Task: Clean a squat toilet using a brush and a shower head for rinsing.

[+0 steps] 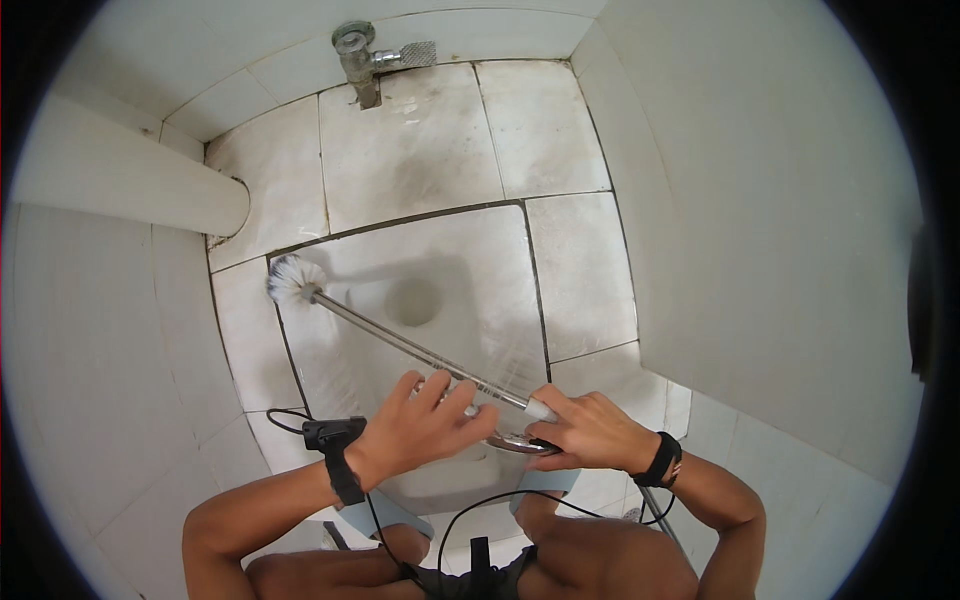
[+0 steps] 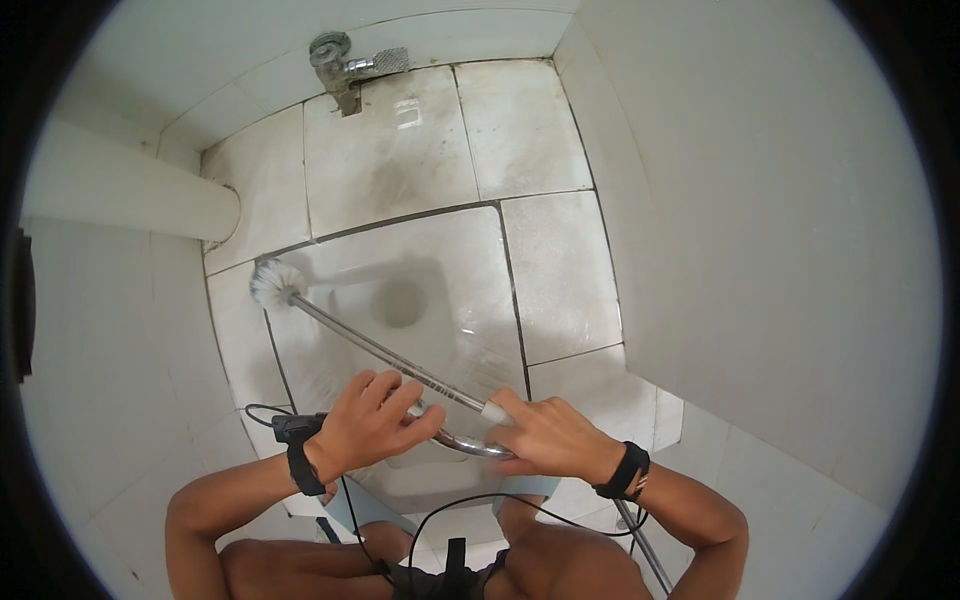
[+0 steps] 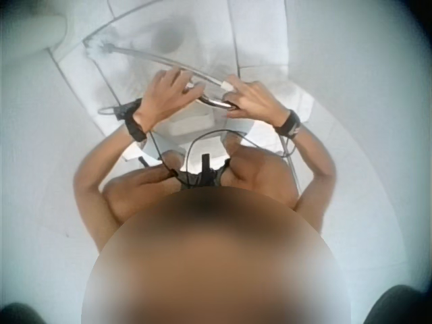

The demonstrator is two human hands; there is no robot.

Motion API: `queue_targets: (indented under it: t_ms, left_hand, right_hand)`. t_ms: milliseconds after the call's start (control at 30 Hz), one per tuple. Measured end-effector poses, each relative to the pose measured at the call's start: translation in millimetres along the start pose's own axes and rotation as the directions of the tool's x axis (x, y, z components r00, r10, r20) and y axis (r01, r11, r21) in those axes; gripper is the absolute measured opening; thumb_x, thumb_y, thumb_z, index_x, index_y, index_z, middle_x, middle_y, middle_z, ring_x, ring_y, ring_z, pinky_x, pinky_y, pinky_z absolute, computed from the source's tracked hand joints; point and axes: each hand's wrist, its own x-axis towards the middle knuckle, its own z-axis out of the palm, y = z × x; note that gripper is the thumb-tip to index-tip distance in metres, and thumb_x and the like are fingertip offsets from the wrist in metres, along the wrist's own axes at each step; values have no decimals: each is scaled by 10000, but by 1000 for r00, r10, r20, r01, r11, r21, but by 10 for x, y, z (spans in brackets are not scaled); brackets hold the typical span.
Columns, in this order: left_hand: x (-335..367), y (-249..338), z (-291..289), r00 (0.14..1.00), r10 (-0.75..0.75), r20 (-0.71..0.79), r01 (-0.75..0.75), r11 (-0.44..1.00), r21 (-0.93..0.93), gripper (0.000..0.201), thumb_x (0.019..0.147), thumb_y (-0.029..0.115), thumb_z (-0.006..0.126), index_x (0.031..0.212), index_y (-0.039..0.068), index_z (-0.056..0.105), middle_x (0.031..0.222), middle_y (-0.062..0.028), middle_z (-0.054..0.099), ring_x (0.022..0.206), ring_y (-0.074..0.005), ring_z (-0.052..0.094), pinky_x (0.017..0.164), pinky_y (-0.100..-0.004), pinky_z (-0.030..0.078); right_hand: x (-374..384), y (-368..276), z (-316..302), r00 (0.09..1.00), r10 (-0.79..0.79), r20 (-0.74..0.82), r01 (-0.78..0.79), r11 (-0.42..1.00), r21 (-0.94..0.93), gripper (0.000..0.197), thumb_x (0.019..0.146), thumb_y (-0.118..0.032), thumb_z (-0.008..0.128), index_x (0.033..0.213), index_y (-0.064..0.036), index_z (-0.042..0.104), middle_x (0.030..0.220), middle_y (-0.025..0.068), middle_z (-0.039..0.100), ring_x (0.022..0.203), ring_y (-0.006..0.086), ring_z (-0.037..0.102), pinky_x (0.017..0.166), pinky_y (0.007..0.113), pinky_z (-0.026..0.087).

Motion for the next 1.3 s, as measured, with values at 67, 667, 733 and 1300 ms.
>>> queue_targets:
  t_ms: [67, 667, 733, 1300]
  left_hand:
    - [-25, 25, 4, 1000, 17, 15, -18, 999, 28, 188, 779, 185, 616, 941, 250, 546, 930, 16, 496, 853, -171, 517, 662, -310, 421]
    - [-117, 14, -321, 999, -26, -44, 29, 997, 73, 266, 760, 126, 586, 976, 281, 579, 909, 0, 482, 812, -197, 517, 652, -287, 453]
    - [-62, 21, -355, 997, -61, -49, 64, 995, 77, 332, 745, 82, 576, 1013, 277, 586, 918, -11, 479, 784, -194, 508, 645, -282, 446]
    - [316, -144, -362, 995, -30, -96, 40, 994, 103, 469, 610, 98, 657, 1033, 301, 629, 970, -29, 503, 772, -201, 536, 582, -270, 460]
  right_hand:
    - [-10, -102, -90, 995, 91, 40, -92, 995, 37, 373, 758, -394, 740, 973, -102, 651, 1054, 127, 510, 602, 284, 601, 537, 363, 500]
    - [-844, 289, 78, 666, 615, -422, -612, 774, 163, 471, 980, -143, 463, 1436, -66, 371, 699, 208, 545, 590, 368, 548, 571, 400, 449]
    - [-915, 234, 74, 587, 731, -347, -675, 679, 287, 474, 987, -141, 441, 1447, -61, 353, 651, 193, 502, 549, 336, 513, 557, 385, 432]
    - [-1030, 414, 64, 532, 768, -356, -733, 628, 260, 452, 981, -114, 449, 1424, -49, 387, 635, 249, 508, 526, 377, 497, 567, 388, 444]
